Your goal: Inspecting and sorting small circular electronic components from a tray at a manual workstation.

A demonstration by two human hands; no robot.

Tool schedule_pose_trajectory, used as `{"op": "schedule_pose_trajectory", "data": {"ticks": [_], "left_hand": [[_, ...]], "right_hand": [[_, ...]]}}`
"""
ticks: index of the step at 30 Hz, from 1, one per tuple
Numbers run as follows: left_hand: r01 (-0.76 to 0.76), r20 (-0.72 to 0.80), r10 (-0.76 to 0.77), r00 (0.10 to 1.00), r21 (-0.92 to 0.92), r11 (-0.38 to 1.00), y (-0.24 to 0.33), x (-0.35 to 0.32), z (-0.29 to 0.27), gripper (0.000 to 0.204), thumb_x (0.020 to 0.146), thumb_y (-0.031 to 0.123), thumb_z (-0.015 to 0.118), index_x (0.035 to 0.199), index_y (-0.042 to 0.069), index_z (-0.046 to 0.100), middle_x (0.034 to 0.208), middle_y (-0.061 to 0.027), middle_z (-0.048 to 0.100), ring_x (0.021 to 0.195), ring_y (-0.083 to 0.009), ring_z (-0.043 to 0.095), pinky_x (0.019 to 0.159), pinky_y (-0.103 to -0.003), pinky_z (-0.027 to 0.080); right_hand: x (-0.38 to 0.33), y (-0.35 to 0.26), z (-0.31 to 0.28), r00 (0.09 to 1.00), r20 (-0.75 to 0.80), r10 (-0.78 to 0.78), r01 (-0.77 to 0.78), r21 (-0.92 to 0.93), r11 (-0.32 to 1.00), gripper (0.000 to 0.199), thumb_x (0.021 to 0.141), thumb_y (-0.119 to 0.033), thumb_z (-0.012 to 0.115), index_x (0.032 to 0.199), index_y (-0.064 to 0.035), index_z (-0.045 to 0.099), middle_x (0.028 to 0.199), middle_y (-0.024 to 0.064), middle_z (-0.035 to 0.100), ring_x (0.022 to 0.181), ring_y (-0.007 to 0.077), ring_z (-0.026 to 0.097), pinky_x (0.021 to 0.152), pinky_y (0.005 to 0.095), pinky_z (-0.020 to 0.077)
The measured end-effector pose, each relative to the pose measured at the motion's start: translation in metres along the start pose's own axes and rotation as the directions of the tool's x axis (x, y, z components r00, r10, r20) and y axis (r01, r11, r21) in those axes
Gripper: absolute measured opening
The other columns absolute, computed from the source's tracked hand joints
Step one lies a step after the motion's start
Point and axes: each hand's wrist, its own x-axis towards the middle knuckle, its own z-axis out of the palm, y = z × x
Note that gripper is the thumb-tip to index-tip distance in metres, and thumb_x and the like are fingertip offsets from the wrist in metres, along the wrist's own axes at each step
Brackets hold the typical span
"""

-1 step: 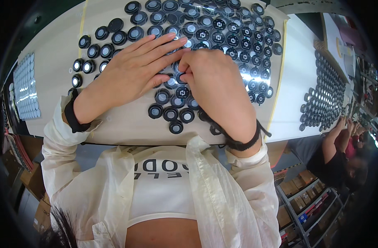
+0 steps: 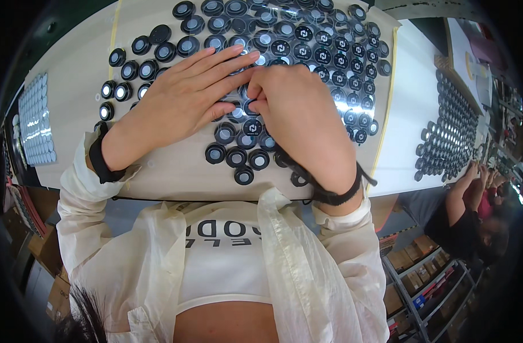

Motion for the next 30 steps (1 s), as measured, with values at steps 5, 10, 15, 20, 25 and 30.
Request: {"op": "schedule_pose_trajectory", "data": {"ticks": [5, 10, 15, 20, 25, 30], "left_hand": [[-0.004, -0.011, 0.004, 1.0, 0.01, 1.0, -0.001, 0.0, 0.001, 0.059, 0.09, 0.031, 0.065, 0.144, 0.012, 0.047, 0.155, -0.0009, 0.04, 0.144, -0.0182, 0.034, 0.119, -0.039, 0.028], [-0.018, -0.006, 0.018, 1.0, 0.017, 1.0, -0.003, -0.001, 0.002, 0.058, 0.091, 0.031, 0.064, 0.143, 0.012, 0.048, 0.154, 0.0002, 0.04, 0.144, -0.0175, 0.034, 0.12, -0.038, 0.028], [-0.024, 0.004, 0.024, 1.0, 0.007, 1.0, -0.003, -0.002, 0.002, 0.059, 0.091, 0.03, 0.064, 0.144, 0.013, 0.047, 0.155, 0.001, 0.039, 0.144, -0.0174, 0.034, 0.12, -0.038, 0.028], [-0.016, -0.002, 0.016, 1.0, -0.018, 1.0, -0.001, 0.0, 0.002, 0.062, 0.09, 0.029, 0.064, 0.147, 0.015, 0.043, 0.155, 0.0006, 0.038, 0.144, -0.0177, 0.033, 0.119, -0.039, 0.028], [-0.025, 0.015, 0.026, 1.0, -0.031, 0.999, 0.0, 0.004, -0.002, 0.061, 0.091, 0.024, 0.064, 0.148, 0.015, 0.042, 0.155, -0.0007, 0.038, 0.144, -0.0201, 0.034, 0.12, -0.042, 0.027], [-0.015, 0.009, 0.016, 1.0, -0.081, 0.997, 0.0, 0.005, -0.002, 0.062, 0.091, 0.023, 0.064, 0.147, 0.012, 0.042, 0.155, -0.0034, 0.039, 0.144, -0.0217, 0.035, 0.119, -0.043, 0.028]], "right_hand": [[0.016, 0.004, -0.008, 0.992, 0.114, -0.06, 0.064, -0.029, 0.998, 0.012, 0.075, -0.001, 0.075, 0.083, 0.0027, 0.068, 0.072, 0.0117, 0.069, 0.067, 0.0217, 0.069, 0.065, 0.0303, 0.0543], [0.016, -0.001, -0.01, 0.985, 0.161, -0.061, 0.069, -0.043, 0.997, 0.01, 0.076, -0.001, 0.073, 0.083, 0.0032, 0.067, 0.073, 0.0124, 0.069, 0.067, 0.022, 0.069, 0.066, 0.0304, 0.0541], [0.006, -0.007, -0.003, 0.995, 0.039, -0.087, 0.093, -0.186, 0.978, 0.007, 0.078, 0.001, 0.069, 0.085, 0.0006, 0.067, 0.072, 0.0138, 0.067, 0.067, 0.0256, 0.068, 0.064, 0.0335, 0.052], [-0.014, -0.024, -0.016, 0.998, 0.064, -0.004, 0.01, -0.102, 0.995, 0.008, 0.079, 0.002, 0.069, 0.086, 0.0005, 0.065, 0.078, 0.0136, 0.066, 0.069, 0.0256, 0.066, 0.065, 0.035, 0.0506], [-0.015, -0.014, -0.03, 0.991, -0.131, 0.024, -0.01, 0.109, 0.994, 0.017, 0.076, 0.001, 0.072, 0.092, 0.0009, 0.065, 0.081, 0.0144, 0.066, 0.074, 0.0274, 0.066, 0.07, 0.0354, 0.0516], [-0.013, -0.009, -0.016, 0.997, -0.081, 0.014, -0.003, 0.134, 0.991, 0.025, 0.074, 0.001, 0.074, 0.098, 0.0004, 0.065, 0.087, 0.0143, 0.066, 0.079, 0.0275, 0.065, 0.071, 0.0356, 0.0513]]}}
